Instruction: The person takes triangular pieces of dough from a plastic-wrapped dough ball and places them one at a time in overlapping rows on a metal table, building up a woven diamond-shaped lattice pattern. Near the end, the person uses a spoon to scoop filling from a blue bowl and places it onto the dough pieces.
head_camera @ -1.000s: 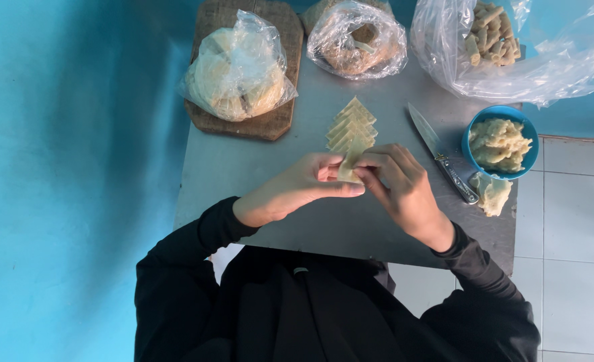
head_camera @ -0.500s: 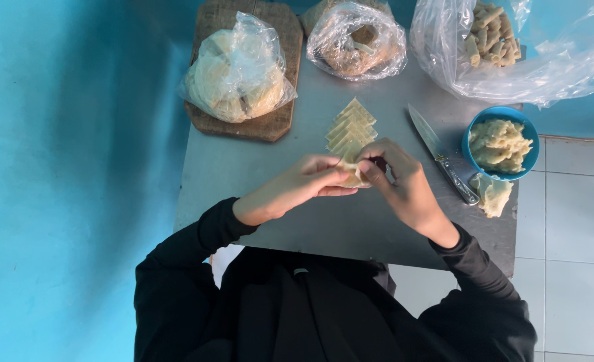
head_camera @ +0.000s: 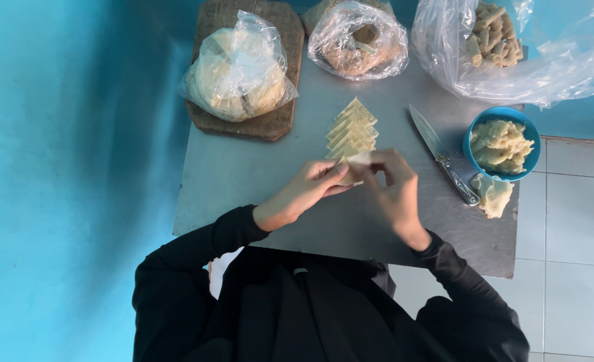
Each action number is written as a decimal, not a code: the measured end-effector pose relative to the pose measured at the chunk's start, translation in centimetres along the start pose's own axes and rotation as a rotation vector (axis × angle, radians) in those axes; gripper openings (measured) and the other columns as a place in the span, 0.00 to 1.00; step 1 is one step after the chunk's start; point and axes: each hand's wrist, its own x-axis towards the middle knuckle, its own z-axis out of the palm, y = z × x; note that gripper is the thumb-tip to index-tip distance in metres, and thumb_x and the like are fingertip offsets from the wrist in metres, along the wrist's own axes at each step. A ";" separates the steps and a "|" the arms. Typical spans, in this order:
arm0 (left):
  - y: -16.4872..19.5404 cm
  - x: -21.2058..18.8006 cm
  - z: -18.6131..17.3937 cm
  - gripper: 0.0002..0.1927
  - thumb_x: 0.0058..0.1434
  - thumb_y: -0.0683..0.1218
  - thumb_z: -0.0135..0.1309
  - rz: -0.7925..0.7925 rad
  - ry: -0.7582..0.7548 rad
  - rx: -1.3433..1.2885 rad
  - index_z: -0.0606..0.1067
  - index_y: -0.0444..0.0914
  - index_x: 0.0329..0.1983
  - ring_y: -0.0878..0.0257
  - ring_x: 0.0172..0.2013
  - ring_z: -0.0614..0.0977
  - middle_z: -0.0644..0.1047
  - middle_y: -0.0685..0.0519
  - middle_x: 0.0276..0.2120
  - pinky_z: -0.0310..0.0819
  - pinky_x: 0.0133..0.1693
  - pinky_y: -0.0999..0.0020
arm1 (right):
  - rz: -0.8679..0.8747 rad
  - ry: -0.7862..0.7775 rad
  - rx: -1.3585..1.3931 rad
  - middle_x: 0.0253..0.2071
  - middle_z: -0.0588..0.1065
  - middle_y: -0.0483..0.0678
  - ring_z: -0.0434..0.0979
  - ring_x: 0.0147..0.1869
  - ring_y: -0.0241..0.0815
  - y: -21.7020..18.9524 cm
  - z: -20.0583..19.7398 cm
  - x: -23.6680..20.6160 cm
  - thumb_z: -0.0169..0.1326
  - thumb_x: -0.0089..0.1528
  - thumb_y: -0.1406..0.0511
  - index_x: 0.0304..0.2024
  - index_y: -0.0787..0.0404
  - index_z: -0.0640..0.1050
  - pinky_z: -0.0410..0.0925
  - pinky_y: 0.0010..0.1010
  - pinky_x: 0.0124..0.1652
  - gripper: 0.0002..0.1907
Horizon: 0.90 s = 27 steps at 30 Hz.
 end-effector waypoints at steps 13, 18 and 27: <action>-0.1 -3.8 0.2 0.27 0.73 0.52 0.46 -0.170 -0.045 -0.009 0.69 0.25 0.64 0.61 0.57 0.78 0.75 0.44 0.58 0.73 0.62 0.67 | 0.474 -0.038 0.586 0.46 0.79 0.50 0.80 0.46 0.34 3.2 -4.1 2.9 0.54 0.71 0.68 0.55 0.72 0.76 0.73 0.24 0.46 0.13; 0.7 -5.0 -0.4 0.27 0.73 0.51 0.46 -0.147 -0.028 -0.024 0.68 0.24 0.64 0.60 0.58 0.79 0.75 0.42 0.59 0.74 0.62 0.67 | 0.295 -0.090 0.152 0.46 0.82 0.51 0.82 0.49 0.35 3.6 -3.6 3.4 0.57 0.68 0.68 0.54 0.73 0.79 0.74 0.22 0.47 0.15; 4.2 -6.4 -2.3 0.26 0.74 0.50 0.44 -0.034 0.081 -0.102 0.69 0.23 0.63 0.57 0.58 0.80 0.76 0.40 0.58 0.73 0.62 0.68 | -0.623 -0.309 -0.723 0.60 0.76 0.56 0.80 0.62 0.52 2.5 -0.1 -0.5 0.54 0.59 0.74 0.58 0.71 0.74 0.75 0.37 0.56 0.23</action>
